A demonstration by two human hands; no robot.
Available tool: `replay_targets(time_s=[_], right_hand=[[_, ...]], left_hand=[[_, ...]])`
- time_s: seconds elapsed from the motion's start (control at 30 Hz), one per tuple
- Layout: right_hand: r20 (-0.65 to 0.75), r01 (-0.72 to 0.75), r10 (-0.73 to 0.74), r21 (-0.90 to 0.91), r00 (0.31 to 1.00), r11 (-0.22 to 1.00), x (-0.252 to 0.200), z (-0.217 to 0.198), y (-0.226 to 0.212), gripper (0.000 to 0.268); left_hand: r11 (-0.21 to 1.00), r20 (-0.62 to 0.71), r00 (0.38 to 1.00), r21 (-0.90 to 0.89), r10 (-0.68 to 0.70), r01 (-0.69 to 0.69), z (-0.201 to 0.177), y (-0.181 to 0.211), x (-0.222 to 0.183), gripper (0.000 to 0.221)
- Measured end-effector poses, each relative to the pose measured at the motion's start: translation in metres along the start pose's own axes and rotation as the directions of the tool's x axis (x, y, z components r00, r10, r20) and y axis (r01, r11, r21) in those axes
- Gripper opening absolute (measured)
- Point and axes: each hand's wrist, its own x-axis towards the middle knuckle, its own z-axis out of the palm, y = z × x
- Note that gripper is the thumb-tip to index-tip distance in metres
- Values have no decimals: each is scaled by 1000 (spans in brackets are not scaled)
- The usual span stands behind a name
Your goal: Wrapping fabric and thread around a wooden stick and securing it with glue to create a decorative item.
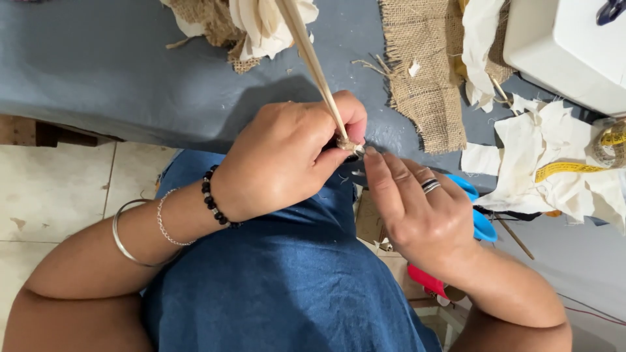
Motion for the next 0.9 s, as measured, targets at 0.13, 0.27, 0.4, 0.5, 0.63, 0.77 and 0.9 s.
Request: replay_targets(time_s=[0.13, 0.27, 0.4, 0.5, 0.63, 0.77, 0.9], right_hand=[[85, -138, 125, 160, 988, 978, 13, -4, 7, 20], [385, -458, 279, 528, 880, 715, 15, -8, 15, 9], [228, -307, 233, 378, 945, 873, 8, -17, 15, 8], [51, -250, 245, 162, 968, 955, -11, -12, 5, 5], [-2, -197, 198, 113, 980, 974, -7, -1, 2, 7], [-32, -173, 183, 193, 983, 966, -2, 2, 0, 8], [-58, -172, 185, 176, 981, 969, 3, 1, -1, 8]], left_hand=[[1000, -1, 1000, -1, -5, 5, 1, -1, 1, 22], [999, 13, 1000, 48, -12, 11, 1, 1, -1, 21], [1000, 19, 1000, -2, 4, -4, -3, 2, 3, 22], [1000, 28, 1000, -8, -3, 3, -3, 0, 3, 19], [1000, 22, 999, -14, 26, -26, -3, 0, 4, 20], [1000, 12, 1000, -12, 16, -16, -2, 0, 1, 20], [1000, 16, 1000, 3, 18, -18, -2, -1, 2, 22]])
